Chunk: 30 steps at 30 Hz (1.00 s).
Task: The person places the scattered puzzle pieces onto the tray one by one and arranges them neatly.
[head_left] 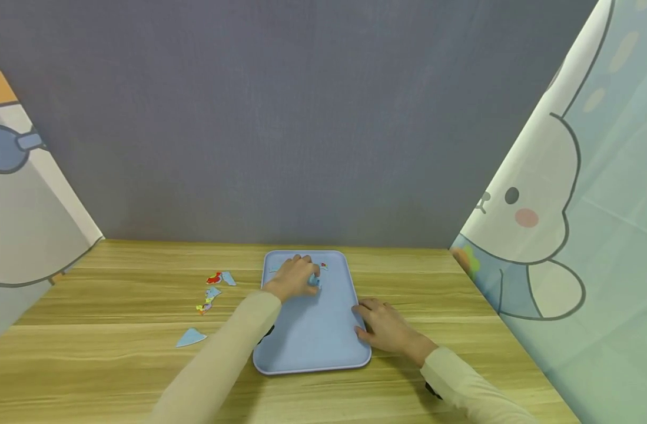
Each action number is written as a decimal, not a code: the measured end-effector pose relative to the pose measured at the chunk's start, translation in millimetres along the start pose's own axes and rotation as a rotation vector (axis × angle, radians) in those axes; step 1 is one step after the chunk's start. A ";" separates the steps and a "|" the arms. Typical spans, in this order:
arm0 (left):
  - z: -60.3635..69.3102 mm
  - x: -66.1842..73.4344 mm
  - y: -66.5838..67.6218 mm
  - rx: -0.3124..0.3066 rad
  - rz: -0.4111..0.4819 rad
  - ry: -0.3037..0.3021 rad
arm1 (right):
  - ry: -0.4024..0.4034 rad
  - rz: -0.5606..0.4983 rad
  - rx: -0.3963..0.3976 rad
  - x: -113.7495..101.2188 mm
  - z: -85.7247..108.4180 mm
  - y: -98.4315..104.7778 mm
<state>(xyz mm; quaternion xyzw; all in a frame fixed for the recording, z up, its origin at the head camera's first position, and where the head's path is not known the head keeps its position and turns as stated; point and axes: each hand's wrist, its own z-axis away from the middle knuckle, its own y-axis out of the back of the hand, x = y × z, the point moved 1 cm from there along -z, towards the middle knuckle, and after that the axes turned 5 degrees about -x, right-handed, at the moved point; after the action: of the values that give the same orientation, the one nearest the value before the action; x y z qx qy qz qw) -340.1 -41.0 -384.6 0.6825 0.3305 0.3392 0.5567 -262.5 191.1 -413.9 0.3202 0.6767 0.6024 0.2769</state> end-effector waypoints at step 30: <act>-9.4 5.9 -12.1 -0.094 -0.001 0.108 | -0.026 -0.004 -0.026 -0.7 -0.2 0.2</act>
<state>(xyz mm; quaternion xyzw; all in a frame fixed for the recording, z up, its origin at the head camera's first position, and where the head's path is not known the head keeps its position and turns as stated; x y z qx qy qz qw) -345.6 -29.2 -394.5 0.6360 0.3440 0.3908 0.5696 -262.2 190.5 -413.7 0.3230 0.6656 0.6066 0.2909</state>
